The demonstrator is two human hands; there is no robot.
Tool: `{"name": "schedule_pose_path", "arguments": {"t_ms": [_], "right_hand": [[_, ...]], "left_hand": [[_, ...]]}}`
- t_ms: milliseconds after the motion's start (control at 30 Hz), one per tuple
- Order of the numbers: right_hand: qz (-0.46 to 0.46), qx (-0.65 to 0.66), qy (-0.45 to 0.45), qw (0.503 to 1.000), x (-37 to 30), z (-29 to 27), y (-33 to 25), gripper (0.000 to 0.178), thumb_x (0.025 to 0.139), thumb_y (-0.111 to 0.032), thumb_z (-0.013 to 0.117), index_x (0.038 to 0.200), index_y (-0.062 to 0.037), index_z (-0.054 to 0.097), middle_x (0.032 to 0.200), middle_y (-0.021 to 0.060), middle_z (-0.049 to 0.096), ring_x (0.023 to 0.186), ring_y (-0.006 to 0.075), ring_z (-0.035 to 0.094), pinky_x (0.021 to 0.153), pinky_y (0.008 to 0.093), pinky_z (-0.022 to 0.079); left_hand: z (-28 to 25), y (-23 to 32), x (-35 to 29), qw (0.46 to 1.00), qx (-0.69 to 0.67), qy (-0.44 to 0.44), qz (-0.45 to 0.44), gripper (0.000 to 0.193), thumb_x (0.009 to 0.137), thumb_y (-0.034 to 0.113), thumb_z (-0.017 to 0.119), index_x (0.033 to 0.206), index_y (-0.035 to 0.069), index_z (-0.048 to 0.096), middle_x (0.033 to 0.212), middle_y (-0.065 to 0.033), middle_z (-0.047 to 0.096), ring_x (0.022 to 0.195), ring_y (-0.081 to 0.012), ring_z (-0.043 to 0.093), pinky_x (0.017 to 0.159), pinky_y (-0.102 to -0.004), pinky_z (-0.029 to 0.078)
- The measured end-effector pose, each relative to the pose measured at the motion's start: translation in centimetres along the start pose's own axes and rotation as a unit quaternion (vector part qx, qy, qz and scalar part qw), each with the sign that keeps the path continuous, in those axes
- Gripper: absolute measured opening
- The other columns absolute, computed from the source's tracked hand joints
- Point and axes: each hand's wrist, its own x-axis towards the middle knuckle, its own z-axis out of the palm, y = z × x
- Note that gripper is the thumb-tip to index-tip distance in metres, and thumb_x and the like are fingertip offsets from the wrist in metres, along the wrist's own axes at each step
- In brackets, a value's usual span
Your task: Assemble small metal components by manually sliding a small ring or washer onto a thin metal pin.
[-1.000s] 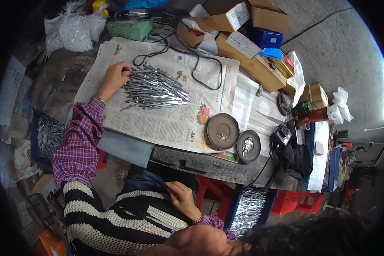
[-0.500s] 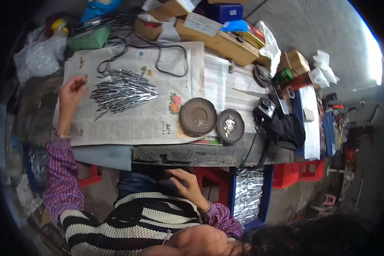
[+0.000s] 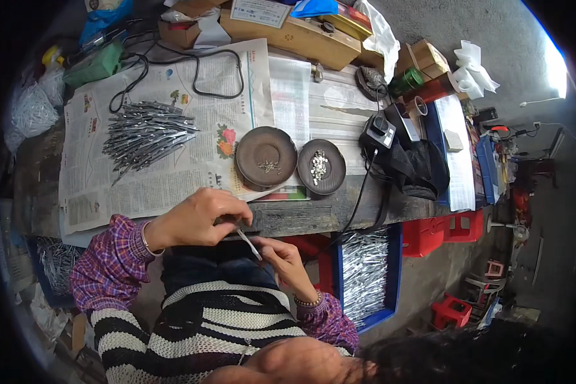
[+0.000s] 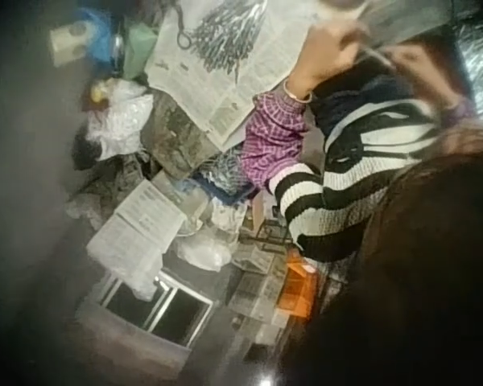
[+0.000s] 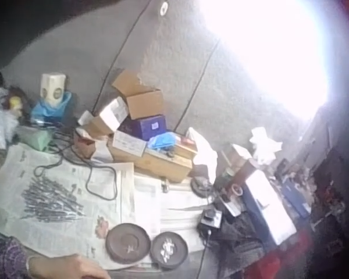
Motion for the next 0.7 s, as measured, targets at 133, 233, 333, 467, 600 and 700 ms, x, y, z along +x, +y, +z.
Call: {"name": "schedule_pose_path", "arguments": {"t_ms": [133, 233, 333, 467, 600, 700], "right_hand": [[-0.068, -0.061, -0.015, 0.996, 0.3, -1.2, 1.4, 0.028, 0.093, -0.017, 0.056, 0.114, 0.0002, 0.062, 0.090, 0.0019, 0.056, 0.067, 0.0070, 0.049, 0.059, 0.0203, 0.040], [-0.144, -0.154, -0.032, 0.977, 0.5, -1.3, 1.5, 0.026, 0.091, -0.012, 0.057, 0.112, 0.0023, 0.062, 0.093, 0.0027, 0.056, 0.068, 0.0078, 0.051, 0.061, 0.0207, 0.042], [-0.138, -0.071, -0.016, 0.988, 0.4, -0.7, 1.0, 0.025, 0.092, -0.012, 0.055, 0.112, 0.0032, 0.061, 0.089, 0.0038, 0.057, 0.071, 0.0095, 0.053, 0.064, 0.0217, 0.044], [0.013, 0.142, -0.011, 0.990, -0.2, -0.8, 0.5, 0.028, 0.091, -0.010, 0.054, 0.116, 0.0045, 0.055, 0.078, 0.0066, 0.057, 0.071, 0.0133, 0.056, 0.069, 0.0246, 0.045], [0.020, 0.212, -0.024, 0.977, -0.2, -1.6, 1.4, 0.033, 0.095, -0.017, 0.052, 0.121, 0.0020, 0.051, 0.081, 0.0058, 0.057, 0.070, 0.0127, 0.055, 0.067, 0.0238, 0.045], [0.037, 0.293, -0.001, 0.955, -0.1, -2.0, 1.9, 0.031, 0.095, -0.020, 0.052, 0.118, 0.0007, 0.052, 0.083, 0.0046, 0.055, 0.071, 0.0129, 0.054, 0.065, 0.0241, 0.044]], "left_hand": [[1.1, -0.6, 1.0, 0.999, 0.024, 0.014, 0.026, 0.021, 0.066, -0.001, 0.062, 0.086, 0.002, 0.065, 0.077, -0.0111, 0.064, 0.072, -0.0273, 0.061, 0.066, -0.0342, 0.049], [2.0, -0.9, 1.5, 1.000, 0.014, -0.007, 0.027, 0.022, 0.067, -0.001, 0.063, 0.088, 0.003, 0.065, 0.078, -0.0111, 0.064, 0.072, -0.0279, 0.061, 0.066, -0.0351, 0.048], [2.7, -1.0, 2.0, 0.998, 0.007, -0.014, 0.063, 0.024, 0.069, 0.000, 0.063, 0.092, 0.003, 0.066, 0.081, -0.0123, 0.064, 0.074, -0.0286, 0.061, 0.068, -0.0357, 0.048], [2.1, -2.5, 3.5, 0.988, 0.107, 0.096, 0.053, 0.030, 0.072, 0.005, 0.065, 0.103, 0.001, 0.063, 0.095, -0.0141, 0.059, 0.093, -0.0314, 0.056, 0.084, -0.0386, 0.045], [2.0, -4.8, 4.2, 0.960, 0.250, 0.119, 0.039, 0.037, 0.072, 0.006, 0.066, 0.108, 0.002, 0.061, 0.119, -0.0143, 0.050, 0.110, -0.0338, 0.046, 0.095, -0.0416, 0.038], [2.6, -5.2, 4.0, 0.943, 0.307, 0.125, 0.031, 0.040, 0.070, 0.004, 0.067, 0.109, 0.003, 0.060, 0.124, -0.0143, 0.047, 0.116, -0.0354, 0.042, 0.099, -0.0448, 0.034]]}}
